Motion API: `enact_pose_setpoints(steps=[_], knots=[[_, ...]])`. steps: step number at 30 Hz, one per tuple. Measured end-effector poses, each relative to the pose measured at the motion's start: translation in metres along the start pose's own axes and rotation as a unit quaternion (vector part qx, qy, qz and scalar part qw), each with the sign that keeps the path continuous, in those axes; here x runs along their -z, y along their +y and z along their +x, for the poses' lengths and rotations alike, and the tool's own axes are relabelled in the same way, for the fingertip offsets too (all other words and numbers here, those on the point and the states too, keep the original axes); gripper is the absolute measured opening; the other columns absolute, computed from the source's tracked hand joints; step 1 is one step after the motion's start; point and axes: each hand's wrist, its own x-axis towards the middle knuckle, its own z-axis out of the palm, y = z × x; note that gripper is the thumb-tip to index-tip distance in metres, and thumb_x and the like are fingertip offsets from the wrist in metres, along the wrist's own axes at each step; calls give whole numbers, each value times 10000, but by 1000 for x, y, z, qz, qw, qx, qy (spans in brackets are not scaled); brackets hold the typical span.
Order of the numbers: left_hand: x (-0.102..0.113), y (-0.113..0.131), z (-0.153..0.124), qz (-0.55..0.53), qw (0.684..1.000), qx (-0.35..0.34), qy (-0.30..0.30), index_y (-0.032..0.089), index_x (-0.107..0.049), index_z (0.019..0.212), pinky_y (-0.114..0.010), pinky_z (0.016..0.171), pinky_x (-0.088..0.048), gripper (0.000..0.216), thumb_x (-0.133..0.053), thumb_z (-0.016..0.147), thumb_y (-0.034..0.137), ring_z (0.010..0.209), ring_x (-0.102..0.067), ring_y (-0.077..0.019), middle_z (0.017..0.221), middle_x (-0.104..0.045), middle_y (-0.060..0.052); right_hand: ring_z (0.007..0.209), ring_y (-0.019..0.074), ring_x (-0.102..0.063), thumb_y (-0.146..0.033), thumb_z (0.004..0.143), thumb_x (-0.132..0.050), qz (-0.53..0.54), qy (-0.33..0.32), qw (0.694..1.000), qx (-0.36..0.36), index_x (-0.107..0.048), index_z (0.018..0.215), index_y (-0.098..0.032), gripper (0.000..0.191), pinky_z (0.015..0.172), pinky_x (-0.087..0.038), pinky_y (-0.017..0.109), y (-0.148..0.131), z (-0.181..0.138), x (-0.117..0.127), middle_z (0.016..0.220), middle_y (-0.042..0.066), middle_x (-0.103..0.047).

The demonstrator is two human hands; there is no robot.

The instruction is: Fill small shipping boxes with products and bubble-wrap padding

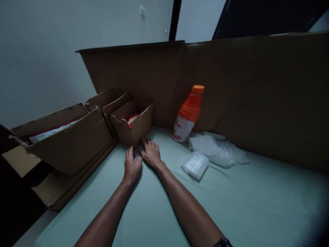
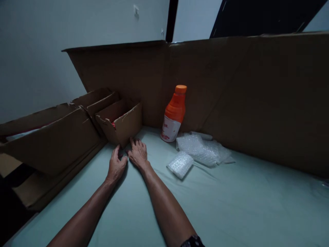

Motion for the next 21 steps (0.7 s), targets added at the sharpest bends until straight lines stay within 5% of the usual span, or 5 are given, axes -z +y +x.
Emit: enact_pose_setpoints(steps=[6,10,21], knots=[[1,-3,3,22,1000,1,22,99,-460,1393,-400,1013,-506,631,-539,768,129,1181,-600,-258,1341,-577,-188,1374,297,-374,-364,987,-467,-31,4,999,1,-544,1387,-163,454,1102,-283,413,-9,-18,6,1472,157,-493],[0,1,-8,52,998,-13,15,100,-495,1366,-450,1081,-448,636,-564,734,122,1238,-566,-288,1325,-590,-189,1397,306,-378,-372,999,-454,-43,2,999,8,-554,1382,-177,441,1123,-266,436,-13,-51,11,1490,151,-489],[18,23,-116,137,982,-107,-73,128,-641,1214,-475,1090,-447,456,-442,806,168,1199,-600,-281,1237,-682,-158,1407,328,-386,-332,991,-477,-27,9,999,30,-502,1422,-176,459,1122,-278,506,-19,-145,23,1513,168,-464]])
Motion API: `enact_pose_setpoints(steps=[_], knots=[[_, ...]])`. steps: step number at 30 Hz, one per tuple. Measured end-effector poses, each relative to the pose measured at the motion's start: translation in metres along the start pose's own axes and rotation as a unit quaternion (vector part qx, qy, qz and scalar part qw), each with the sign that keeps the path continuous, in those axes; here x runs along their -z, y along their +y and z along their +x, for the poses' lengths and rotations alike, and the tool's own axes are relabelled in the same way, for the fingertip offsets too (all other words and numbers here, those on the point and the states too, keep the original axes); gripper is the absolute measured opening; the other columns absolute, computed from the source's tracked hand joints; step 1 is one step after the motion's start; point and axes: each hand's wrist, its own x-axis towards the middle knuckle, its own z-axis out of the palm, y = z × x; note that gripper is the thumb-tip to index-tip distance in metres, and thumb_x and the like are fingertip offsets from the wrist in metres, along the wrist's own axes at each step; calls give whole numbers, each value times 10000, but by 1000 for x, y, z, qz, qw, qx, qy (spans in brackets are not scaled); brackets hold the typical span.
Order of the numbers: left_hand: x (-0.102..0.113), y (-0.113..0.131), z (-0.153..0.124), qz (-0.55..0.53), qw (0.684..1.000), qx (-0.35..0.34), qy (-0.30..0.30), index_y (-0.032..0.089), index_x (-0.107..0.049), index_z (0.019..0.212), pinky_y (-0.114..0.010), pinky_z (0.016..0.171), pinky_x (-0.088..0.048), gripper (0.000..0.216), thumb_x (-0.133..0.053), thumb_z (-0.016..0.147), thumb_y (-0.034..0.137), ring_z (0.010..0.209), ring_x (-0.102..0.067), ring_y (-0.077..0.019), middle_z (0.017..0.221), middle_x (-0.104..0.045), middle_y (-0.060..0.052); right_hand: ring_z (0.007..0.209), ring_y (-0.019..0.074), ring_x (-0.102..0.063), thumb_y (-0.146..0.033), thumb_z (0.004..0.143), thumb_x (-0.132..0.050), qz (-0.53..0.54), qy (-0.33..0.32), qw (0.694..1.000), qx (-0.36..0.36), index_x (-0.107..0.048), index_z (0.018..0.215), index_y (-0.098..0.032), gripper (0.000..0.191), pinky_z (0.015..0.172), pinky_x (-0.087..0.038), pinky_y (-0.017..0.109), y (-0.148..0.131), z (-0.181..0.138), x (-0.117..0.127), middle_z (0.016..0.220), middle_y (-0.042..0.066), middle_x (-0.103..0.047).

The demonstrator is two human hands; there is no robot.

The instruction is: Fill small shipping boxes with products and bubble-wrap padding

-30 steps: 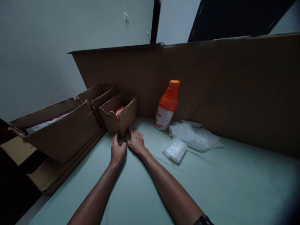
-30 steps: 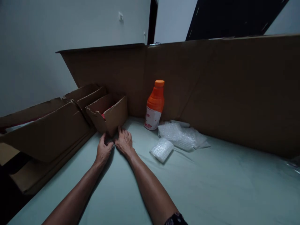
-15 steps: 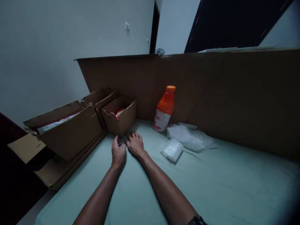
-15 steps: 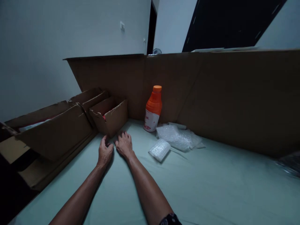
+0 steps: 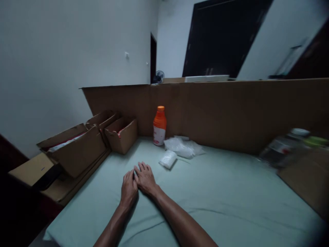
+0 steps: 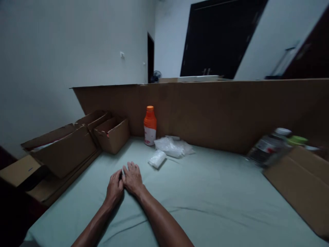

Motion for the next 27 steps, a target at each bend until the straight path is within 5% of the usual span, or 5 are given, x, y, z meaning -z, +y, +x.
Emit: enact_pose_setpoints(steps=[6,11,18,23,27], knots=[[5,8,-78,-11,993,-74,-89,94,-602,1264,-582,1031,-460,498,-412,819,213,1168,-621,-354,1274,-661,-209,1241,245,-509,-300,943,-540,-3,2,1000,25,-609,1211,-121,330,1051,-399,381,-9,-85,17,1326,125,-613],[-13,7,-114,44,970,-218,-93,168,-539,1336,-494,956,-526,508,-408,846,200,1130,-658,-308,1265,-678,-152,1152,246,-550,-273,860,-612,22,32,999,23,-631,1103,-100,299,985,-449,360,3,-139,28,1230,124,-656],[-18,35,-120,95,954,-275,-76,119,-612,1224,-485,932,-549,410,-402,886,218,1112,-667,-303,1198,-706,-173,1271,249,-510,-242,890,-618,104,17,994,4,-624,1230,-120,361,1076,-394,392,24,-175,55,1359,132,-610],[-14,28,-119,97,950,-282,-93,127,-694,1124,-511,935,-546,382,-436,876,260,1135,-652,-320,1211,-703,-176,1315,201,-505,-248,892,-654,145,-4,989,20,-659,1238,-181,353,1111,-360,322,51,-200,81,1389,82,-606],[-16,19,-117,76,953,-268,-114,158,-732,1088,-508,928,-547,392,-451,862,312,1128,-655,-318,1205,-714,-153,1244,188,-572,-244,878,-662,108,45,991,-69,-708,1135,-228,261,1064,-405,308,89,-237,103,1288,39,-678]])
